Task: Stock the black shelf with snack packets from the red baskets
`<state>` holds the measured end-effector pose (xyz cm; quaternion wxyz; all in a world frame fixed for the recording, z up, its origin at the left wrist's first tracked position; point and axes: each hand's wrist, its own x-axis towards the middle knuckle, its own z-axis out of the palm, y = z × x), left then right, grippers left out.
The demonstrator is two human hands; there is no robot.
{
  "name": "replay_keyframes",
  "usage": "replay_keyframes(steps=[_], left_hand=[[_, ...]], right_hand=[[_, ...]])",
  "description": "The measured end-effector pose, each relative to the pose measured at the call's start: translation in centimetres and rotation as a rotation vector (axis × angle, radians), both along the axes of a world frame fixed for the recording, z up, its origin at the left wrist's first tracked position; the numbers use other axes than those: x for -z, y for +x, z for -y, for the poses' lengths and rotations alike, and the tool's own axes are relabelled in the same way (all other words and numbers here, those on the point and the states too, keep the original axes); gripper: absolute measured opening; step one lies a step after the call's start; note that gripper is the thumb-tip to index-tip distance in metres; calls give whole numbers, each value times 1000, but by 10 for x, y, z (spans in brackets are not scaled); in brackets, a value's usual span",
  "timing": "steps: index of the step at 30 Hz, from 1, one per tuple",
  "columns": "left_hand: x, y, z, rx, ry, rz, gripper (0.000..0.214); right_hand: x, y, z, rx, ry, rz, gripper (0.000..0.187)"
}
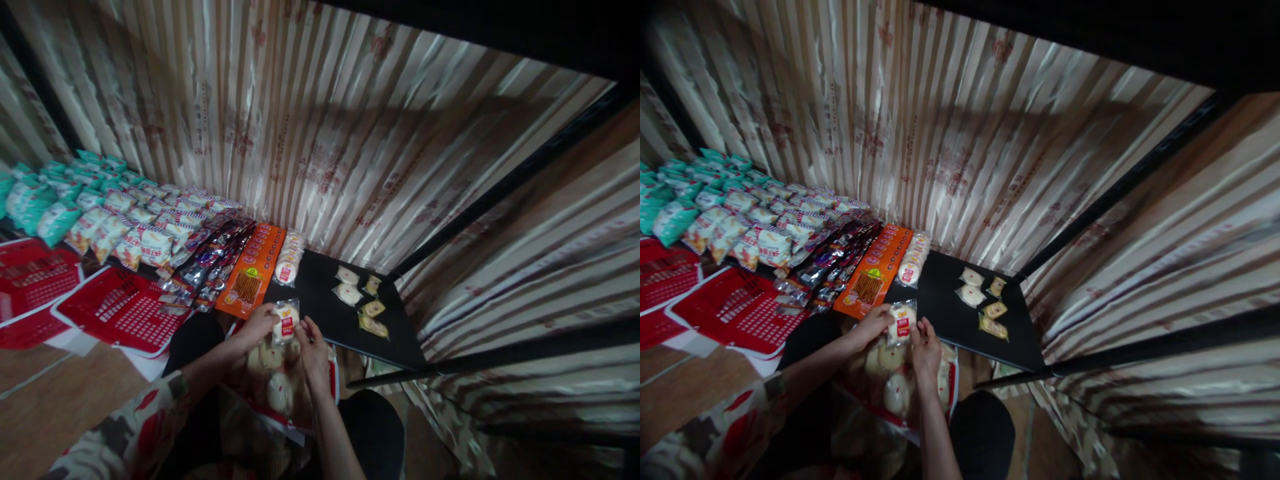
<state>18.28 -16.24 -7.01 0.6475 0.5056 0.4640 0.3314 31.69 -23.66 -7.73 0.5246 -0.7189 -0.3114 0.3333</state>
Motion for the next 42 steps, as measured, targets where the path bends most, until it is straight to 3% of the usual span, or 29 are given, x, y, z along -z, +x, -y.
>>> replay_keyframes(steps=[4, 9, 15, 19, 24, 28, 33, 42], left_hand=[[-3, 4, -14, 28, 49, 10, 10], [-4, 9, -33, 69, 155, -77, 7], [4, 18, -59, -7, 252, -251, 11], [9, 25, -69, -55, 251, -306, 20], [17, 29, -69, -82, 309, -338, 33], [21, 30, -66, -86, 478, -523, 38], [15, 31, -64, -51, 659, -672, 39], [9, 36, -63, 81, 752, -817, 46]], right_hand=[[-1, 11, -15, -69, 0, -9, 58], [13, 22, -33, -161, 36, -26, 43], [24, 29, -62, -125, 64, -55, 40], [23, 33, -81, -112, 47, 86, 35], [28, 36, -99, -82, 20, 230, 27], [31, 36, -111, -89, -49, 304, 27], [21, 32, -125, -90, -152, 392, 25], [9, 25, -134, -95, -260, 456, 22]])
